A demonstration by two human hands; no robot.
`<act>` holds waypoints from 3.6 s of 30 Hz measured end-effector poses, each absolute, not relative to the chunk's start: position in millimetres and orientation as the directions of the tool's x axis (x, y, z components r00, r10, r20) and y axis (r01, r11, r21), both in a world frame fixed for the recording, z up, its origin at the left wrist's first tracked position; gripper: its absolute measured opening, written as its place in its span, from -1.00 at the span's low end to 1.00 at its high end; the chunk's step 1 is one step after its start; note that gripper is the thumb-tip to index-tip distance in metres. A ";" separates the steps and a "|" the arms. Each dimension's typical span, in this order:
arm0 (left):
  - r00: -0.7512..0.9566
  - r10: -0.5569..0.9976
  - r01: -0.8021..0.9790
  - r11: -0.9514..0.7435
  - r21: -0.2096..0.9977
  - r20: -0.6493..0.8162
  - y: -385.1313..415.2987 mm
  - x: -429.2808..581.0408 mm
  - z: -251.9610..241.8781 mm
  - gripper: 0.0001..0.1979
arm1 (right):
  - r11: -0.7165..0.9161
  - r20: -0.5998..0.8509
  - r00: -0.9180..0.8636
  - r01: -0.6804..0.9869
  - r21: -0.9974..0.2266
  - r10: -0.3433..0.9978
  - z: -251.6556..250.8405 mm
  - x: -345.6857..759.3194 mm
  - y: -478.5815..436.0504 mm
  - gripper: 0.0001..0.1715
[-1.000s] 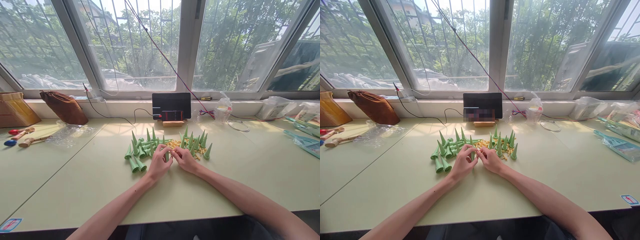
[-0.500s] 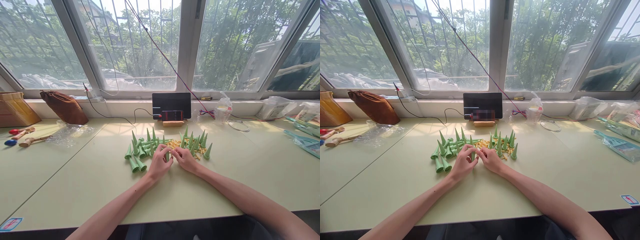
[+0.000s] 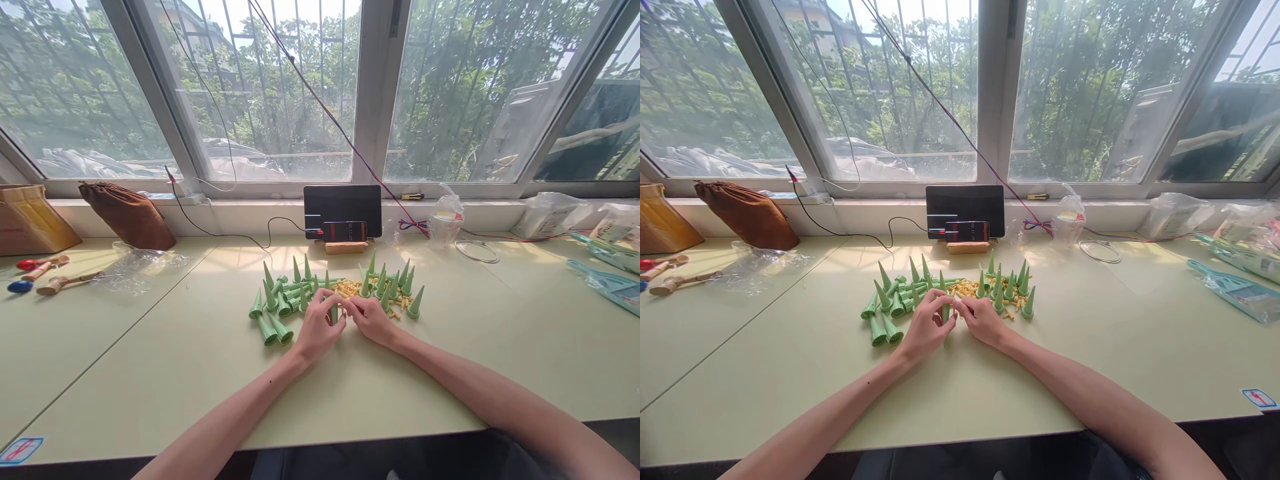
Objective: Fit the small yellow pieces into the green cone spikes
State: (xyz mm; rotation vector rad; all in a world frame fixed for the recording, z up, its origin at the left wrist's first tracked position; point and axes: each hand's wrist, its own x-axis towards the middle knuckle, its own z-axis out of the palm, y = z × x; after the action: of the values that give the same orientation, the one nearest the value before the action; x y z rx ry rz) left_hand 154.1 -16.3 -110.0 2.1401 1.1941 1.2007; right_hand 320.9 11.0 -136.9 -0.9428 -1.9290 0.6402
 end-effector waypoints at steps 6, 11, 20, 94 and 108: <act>0.265 0.835 0.469 -0.548 0.693 0.482 -17.5 154.5 -108.4 -0.86 | 0.575 0.477 -0.328 0.365 -0.732 0.815 -135.7 320.9 10.6 -0.43; 0.225 0.837 0.467 -0.542 0.699 0.499 -15.7 155.0 -109.4 -0.84 | 0.559 0.444 -0.353 0.371 -0.742 0.824 -133.7 321.2 8.3 -0.60; 0.255 0.827 0.472 -0.559 0.682 0.501 -16.1 154.0 -109.4 -0.84 | 0.586 0.470 -0.361 0.359 -0.727 0.805 -134.6 321.5 9.7 -0.46; 0.245 0.839 0.456 -0.542 0.706 0.486 -17.2 155.8 -106.9 -0.83 | 0.562 0.472 -0.314 0.336 -0.756 0.824 -124.8 323.4 4.1 -0.70; 0.209 0.848 0.455 -0.525 0.720 0.486 -16.3 156.2 -105.9 -0.82 | 0.511 0.425 -0.313 0.283 -0.812 0.849 -125.0 322.5 3.9 -0.70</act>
State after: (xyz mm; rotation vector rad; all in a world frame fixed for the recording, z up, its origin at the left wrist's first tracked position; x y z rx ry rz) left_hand 156.2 -16.3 -105.9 2.0677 1.2088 1.2542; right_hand 322.5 3.9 -125.0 -0.9395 -1.8466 0.7853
